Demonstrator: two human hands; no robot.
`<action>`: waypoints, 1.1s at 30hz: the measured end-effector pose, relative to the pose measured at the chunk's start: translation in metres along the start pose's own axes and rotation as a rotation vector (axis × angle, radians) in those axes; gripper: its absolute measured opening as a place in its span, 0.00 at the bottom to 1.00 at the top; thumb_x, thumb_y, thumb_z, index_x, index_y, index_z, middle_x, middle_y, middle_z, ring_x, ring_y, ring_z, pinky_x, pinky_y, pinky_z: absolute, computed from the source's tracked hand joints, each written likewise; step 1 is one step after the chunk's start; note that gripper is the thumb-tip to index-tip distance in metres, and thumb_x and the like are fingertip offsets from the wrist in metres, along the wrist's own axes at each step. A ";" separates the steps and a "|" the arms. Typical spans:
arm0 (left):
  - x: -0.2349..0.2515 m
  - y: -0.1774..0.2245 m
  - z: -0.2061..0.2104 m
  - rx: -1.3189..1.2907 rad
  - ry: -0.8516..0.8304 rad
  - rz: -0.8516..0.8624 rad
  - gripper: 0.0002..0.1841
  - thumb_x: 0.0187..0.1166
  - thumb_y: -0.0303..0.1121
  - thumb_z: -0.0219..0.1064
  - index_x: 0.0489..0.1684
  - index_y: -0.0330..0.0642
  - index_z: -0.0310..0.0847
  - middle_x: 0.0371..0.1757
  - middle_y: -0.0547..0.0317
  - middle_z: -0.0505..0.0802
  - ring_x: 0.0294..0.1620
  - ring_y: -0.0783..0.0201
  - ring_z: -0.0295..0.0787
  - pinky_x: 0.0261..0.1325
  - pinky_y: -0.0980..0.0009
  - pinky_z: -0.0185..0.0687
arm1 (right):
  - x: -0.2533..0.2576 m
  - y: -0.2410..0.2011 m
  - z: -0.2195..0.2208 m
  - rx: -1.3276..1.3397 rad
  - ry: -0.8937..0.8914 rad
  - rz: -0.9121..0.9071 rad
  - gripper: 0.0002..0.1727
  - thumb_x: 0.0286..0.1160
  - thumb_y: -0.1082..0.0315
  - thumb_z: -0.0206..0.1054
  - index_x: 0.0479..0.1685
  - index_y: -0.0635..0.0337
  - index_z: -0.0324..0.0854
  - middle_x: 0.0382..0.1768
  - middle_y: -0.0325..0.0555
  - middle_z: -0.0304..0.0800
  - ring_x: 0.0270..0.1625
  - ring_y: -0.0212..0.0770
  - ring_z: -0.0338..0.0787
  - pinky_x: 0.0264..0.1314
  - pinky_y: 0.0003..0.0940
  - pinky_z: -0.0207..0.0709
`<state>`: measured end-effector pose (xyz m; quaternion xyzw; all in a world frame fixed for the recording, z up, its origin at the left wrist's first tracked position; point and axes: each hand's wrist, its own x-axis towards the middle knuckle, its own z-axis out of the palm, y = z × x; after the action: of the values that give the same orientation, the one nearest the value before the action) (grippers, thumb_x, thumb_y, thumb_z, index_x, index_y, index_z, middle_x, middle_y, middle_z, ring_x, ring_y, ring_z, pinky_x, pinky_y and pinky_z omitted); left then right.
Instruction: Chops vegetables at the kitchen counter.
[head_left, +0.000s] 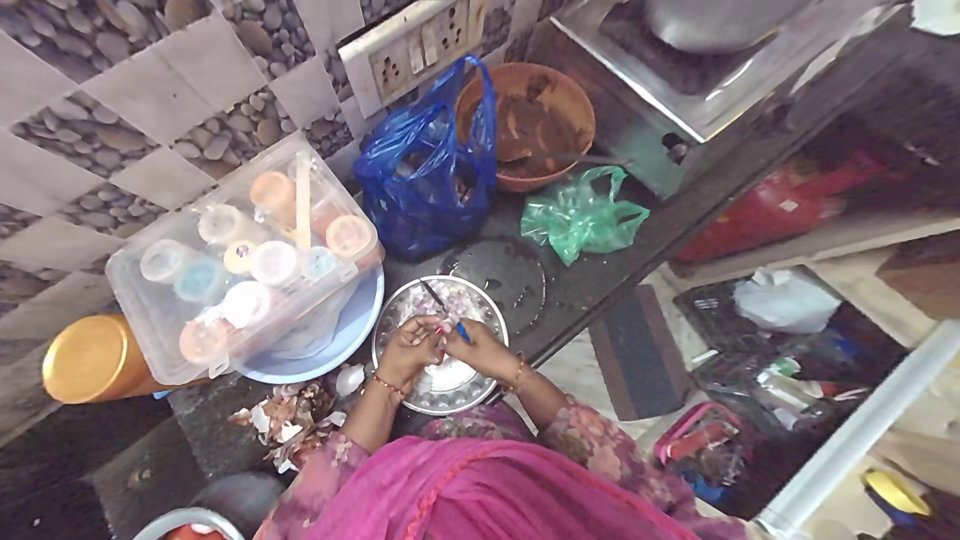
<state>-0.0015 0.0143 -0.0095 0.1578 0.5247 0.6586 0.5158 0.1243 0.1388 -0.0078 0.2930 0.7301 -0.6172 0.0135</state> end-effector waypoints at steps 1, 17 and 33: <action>0.000 -0.001 0.000 0.002 0.002 0.004 0.16 0.62 0.17 0.70 0.48 0.40 0.84 0.39 0.64 0.94 0.30 0.76 0.87 0.32 0.80 0.83 | 0.000 -0.001 -0.001 -0.003 -0.005 0.005 0.19 0.83 0.53 0.59 0.34 0.62 0.76 0.28 0.39 0.74 0.31 0.33 0.75 0.38 0.35 0.71; 0.003 -0.001 0.004 -0.052 -0.035 0.016 0.13 0.67 0.17 0.66 0.44 0.43 0.86 0.38 0.65 0.94 0.29 0.79 0.86 0.32 0.82 0.80 | -0.001 -0.002 0.004 -0.019 0.018 -0.014 0.20 0.88 0.55 0.52 0.30 0.59 0.75 0.25 0.37 0.72 0.29 0.31 0.74 0.36 0.34 0.70; -0.005 0.000 0.014 -0.103 0.041 0.022 0.17 0.66 0.16 0.65 0.53 0.35 0.87 0.37 0.64 0.95 0.31 0.77 0.88 0.36 0.79 0.85 | -0.003 -0.005 -0.003 0.109 0.012 0.034 0.15 0.80 0.57 0.62 0.37 0.62 0.77 0.27 0.36 0.73 0.28 0.29 0.73 0.34 0.31 0.71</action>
<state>0.0110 0.0176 -0.0018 0.1231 0.4989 0.6935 0.5049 0.1256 0.1400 -0.0009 0.3091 0.6905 -0.6539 0.0037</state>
